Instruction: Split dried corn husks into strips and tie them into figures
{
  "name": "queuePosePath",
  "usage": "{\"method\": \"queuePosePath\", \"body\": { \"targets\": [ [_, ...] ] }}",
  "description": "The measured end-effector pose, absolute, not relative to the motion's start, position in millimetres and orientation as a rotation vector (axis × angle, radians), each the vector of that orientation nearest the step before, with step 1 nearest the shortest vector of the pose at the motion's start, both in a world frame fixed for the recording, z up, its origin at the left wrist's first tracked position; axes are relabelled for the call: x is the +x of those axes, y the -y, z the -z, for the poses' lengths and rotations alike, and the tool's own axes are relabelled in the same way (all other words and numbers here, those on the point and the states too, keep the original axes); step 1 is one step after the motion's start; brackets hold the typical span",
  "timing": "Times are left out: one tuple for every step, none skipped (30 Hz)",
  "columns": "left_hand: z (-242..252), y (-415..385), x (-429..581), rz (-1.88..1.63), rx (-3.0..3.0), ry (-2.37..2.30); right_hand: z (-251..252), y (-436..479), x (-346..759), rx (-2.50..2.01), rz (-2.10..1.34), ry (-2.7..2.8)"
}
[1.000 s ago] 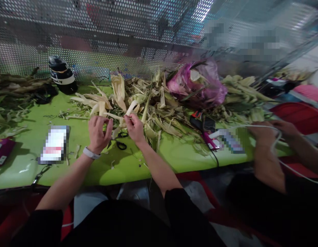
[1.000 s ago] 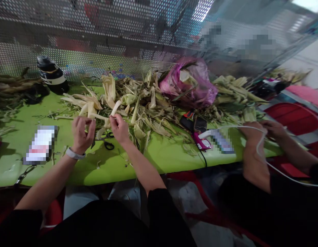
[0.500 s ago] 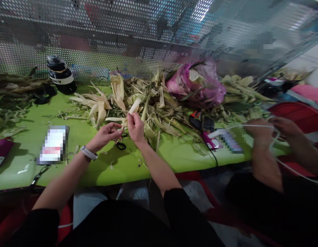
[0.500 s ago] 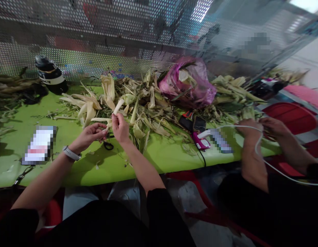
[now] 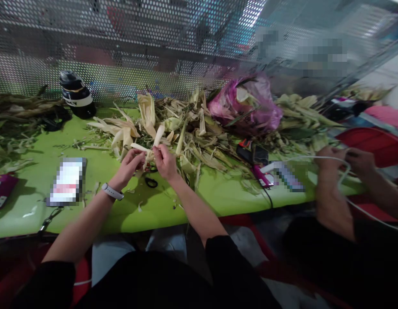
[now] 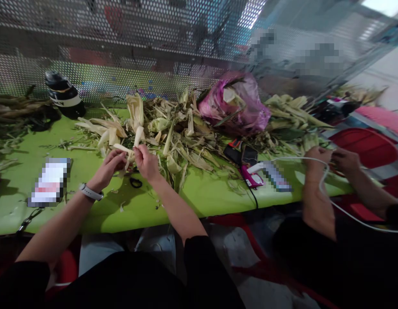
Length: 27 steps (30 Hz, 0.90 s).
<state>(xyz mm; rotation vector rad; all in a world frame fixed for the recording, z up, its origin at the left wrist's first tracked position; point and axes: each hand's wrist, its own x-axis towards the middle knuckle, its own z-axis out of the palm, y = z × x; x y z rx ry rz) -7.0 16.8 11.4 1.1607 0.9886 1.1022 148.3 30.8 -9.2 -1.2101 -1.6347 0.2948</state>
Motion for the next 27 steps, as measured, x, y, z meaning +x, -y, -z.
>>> {"method": "queuePosePath", "body": {
  "targets": [
    [-9.2, -17.2, -5.4, -1.112, 1.126, -0.996, 9.3, -29.3, 146.6, -1.204, -0.308, 1.665],
    [-6.9, -17.5, -3.9, -1.098, 1.101, -0.99, 9.2, -27.6, 144.8, -1.197, -0.329, 1.687],
    [-4.6, -17.8, -2.6, -1.065, 1.089, -0.975, 8.9, -26.0, 143.1, -1.191, -0.352, 1.699],
    [-2.5, -18.0, -1.5, -1.033, 1.088, -0.963, 8.6, -24.5, 141.5, -1.186, -0.378, 1.704],
    [-0.7, -18.0, -0.6, -1.018, 1.092, -0.961, 8.3, -23.3, 140.3, -1.181, -0.406, 1.703],
    [0.5, -17.9, 0.1, -1.022, 1.1, -0.97, 8.1, -22.6, 139.5, -1.178, -0.435, 1.696],
    [1.0, -17.5, 0.6, -1.045, 1.114, -0.988, 8.1, -22.3, 139.1, -1.18, -0.462, 1.682],
    [0.8, -16.8, 0.9, -1.069, 1.136, -1.006, 8.2, -22.6, 139.1, -1.185, -0.485, 1.658],
    [0.0, -16.0, 1.1, -1.079, 1.166, -1.022, 8.4, -23.4, 139.6, -1.191, -0.502, 1.627],
    [-1.3, -15.0, 1.2, -1.079, 1.2, -1.031, 8.5, -24.7, 140.5, -1.198, -0.511, 1.591],
    [-2.9, -13.9, 1.3, -1.072, 1.231, -1.031, 8.5, -26.3, 141.8, -1.209, -0.507, 1.547],
    [-4.5, -12.9, 1.3, -1.062, 1.253, -1.024, 8.2, -28.1, 143.3, -1.223, -0.494, 1.502],
    [-6.1, -12.0, 1.2, -1.048, 1.263, -1.015, 7.7, -29.8, 144.9, -1.237, -0.475, 1.462],
    [-7.4, -11.2, 1.1, -1.034, 1.257, -1.007, 7.0, -31.3, 146.4, -1.25, -0.455, 1.43],
    [-8.3, -10.6, 0.9, -1.021, 1.239, -1.003, 6.2, -32.4, 147.7, -1.259, -0.441, 1.412],
    [-8.9, -10.2, 0.7, -1.01, 1.214, -1.001, 5.3, -33.0, 148.7, -1.263, -0.437, 1.404],
    [-9.0, -10.0, 0.4, -1.002, 1.191, -1.0, 4.5, -33.1, 149.3, -1.26, -0.442, 1.408],
    [-8.7, -10.0, 0.2, -0.994, 1.174, -0.995, 4.0, -32.9, 149.4, -1.251, -0.452, 1.422],
    [-8.2, -10.3, 0.0, -0.985, 1.165, -0.987, 3.9, -32.3, 149.1, -1.243, -0.46, 1.438],
    [-7.5, -10.8, -0.2, -0.975, 1.159, -0.976, 4.2, -31.8, 148.5, -1.235, -0.463, 1.454],
    [-6.7, -11.5, -0.3, -0.962, 1.154, -0.965, 5.1, -31.4, 147.7, -1.229, -0.461, 1.467],
    [-5.8, -12.5, -0.5, -0.951, 1.145, -0.957, 6.5, -31.4, 146.9, -1.227, -0.457, 1.478],
    [-5.0, -13.6, -0.8, -0.946, 1.128, -0.957, 8.3, -31.8, 146.3, -1.233, -0.455, 1.488],
    [-4.3, -14.8, -1.2, -0.946, 1.108, -0.962, 10.2, -32.7, 146.1, -1.25, -0.46, 1.502],
    [-4.0, -15.8, -1.8, -0.951, 1.089, -0.976, 11.9, -34.1, 146.5, -1.279, -0.472, 1.518],
    [-4.1, -16.7, -2.5, -0.961, 1.074, -0.997, 13.1, -35.7, 147.7, -1.312, -0.482, 1.531],
    [-4.7, -17.3, -3.3, -0.969, 1.072, -1.023, 13.5, -37.6, 149.7, -1.339, -0.479, 1.533]
  ]
}}
